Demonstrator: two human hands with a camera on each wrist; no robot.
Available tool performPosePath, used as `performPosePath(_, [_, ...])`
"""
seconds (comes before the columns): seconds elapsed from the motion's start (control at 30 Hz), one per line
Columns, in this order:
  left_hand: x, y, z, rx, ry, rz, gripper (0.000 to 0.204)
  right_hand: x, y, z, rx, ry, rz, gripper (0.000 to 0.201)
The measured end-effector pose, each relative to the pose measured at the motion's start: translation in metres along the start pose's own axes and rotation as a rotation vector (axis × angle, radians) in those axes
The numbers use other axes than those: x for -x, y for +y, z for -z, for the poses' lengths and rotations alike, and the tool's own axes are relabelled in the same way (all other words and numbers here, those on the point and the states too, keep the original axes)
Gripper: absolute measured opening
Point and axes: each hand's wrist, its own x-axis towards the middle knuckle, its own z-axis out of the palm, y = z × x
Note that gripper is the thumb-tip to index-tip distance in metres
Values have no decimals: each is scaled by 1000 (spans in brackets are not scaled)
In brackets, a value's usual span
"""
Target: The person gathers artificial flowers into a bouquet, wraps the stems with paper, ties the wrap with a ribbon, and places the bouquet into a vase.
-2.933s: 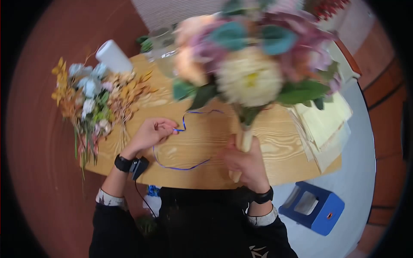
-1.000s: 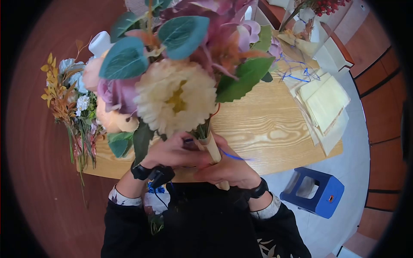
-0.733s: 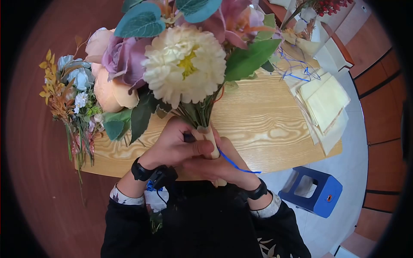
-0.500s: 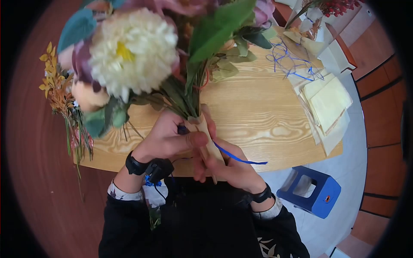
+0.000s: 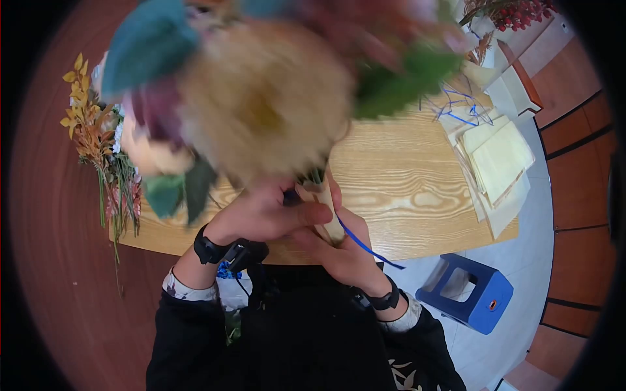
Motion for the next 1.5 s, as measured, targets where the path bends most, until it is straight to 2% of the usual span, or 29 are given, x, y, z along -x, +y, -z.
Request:
performPosePath(0.03, [2, -2, 0, -138, -7, 11, 22, -1, -1, -1, 1, 0, 0, 45])
performPosePath(0.07, [-4, 11, -19, 125, 117, -23, 21, -2, -3, -2, 14, 25, -35, 45])
performPosePath(0.2, [-9, 27, -15, 55, 21, -28, 19, -6, -4, -2, 72, 58, -141, 40])
performPosePath(0.23, [-8, 30, -18, 2, 50, 33, 23, -7, -7, -2, 84, 84, -162, 38])
performPosePath(0.27, [-5, 33, -22, -51, 79, 95, 26, -7, -11, -1, 83, 55, -312, 30])
performPosePath(0.3, [-3, 34, -25, -103, 110, 158, 29, -7, -10, -1, 84, 58, -314, 30])
performPosePath(0.37, [-2, 32, -26, -155, 139, 225, 33, -6, -3, -3, 7, 122, -167, 23])
performPosePath(0.47, [4, 7, -12, -60, 221, 99, 38, -8, 5, -7, -110, 221, 66, 13])
performPosePath(0.5, [7, 0, -9, -23, 251, 62, 40, -7, 5, -7, -112, 222, 62, 13])
performPosePath(0.57, [6, -3, -7, 12, 287, 22, 42, -5, 4, -6, -57, 111, -71, 14])
performPosePath(0.63, [2, -1, -6, -19, 276, 133, 29, -7, 4, -8, -28, 54, -134, 16])
performPosePath(0.7, [-3, 3, -5, -49, 256, 246, 19, -9, 5, -15, -130, 175, -100, 17])
performPosePath(0.73, [-3, 6, -2, -178, 185, 200, 20, -8, 7, -14, -131, 177, -100, 17])
performPosePath(0.8, [2, -5, -3, -77, 172, 131, 16, -5, 12, -13, -104, 98, -215, 16])
performPosePath(0.83, [4, -10, -3, 26, 157, 62, 13, -6, 11, -10, -104, 101, -214, 16])
performPosePath(0.87, [6, -4, 1, 129, 99, 221, 17, -6, 8, -7, -81, 48, -153, 15])
performPosePath(0.93, [8, 10, -2, 148, 122, 221, 21, -6, 5, -6, -59, -8, -95, 20])
performPosePath(0.97, [10, 13, -3, 164, 148, 221, 25, -6, 4, -8, -93, 58, -30, 29])
performPosePath(1.0, [18, 3, 0, 132, 170, 203, 33, -7, 3, -9, -126, 123, 36, 38])
performPosePath(1.03, [19, 3, 2, 131, 171, 203, 33, -7, 5, -10, -126, 122, 37, 38])
performPosePath(1.1, [16, 9, 6, -148, -6, 396, 35, -6, 12, -12, -290, 109, -17, 50])
performPosePath(1.13, [5, 7, 1, 80, -41, 213, 35, -6, 15, -12, -291, 104, -17, 50])
performPosePath(1.17, [8, 4, 2, 79, -39, 214, 35, -7, 18, -12, -287, 120, -17, 48])
performPosePath(1.23, [15, -3, 5, -19, 11, 341, 40, -9, 17, -13, -282, 137, -16, 46])
performPosePath(1.3, [10, 2, 2, -10, 33, 262, 35, -10, 12, -14, -262, 195, 157, 48])
performPosePath(1.33, [10, 1, 1, -11, 46, 213, 33, -7, 16, -12, -260, 194, 158, 48])
performPosePath(1.4, [8, 4, -2, -14, 65, 163, 30, 1, 25, -8, -309, 131, 31, 55])
performPosePath(1.47, [6, 13, -7, 12, 213, 161, 21, 4, 23, -10, -343, 111, 55, 55])
performPosePath(1.5, [5, 15, -7, 13, 214, 162, 21, 5, 21, -10, -375, 96, 79, 56])
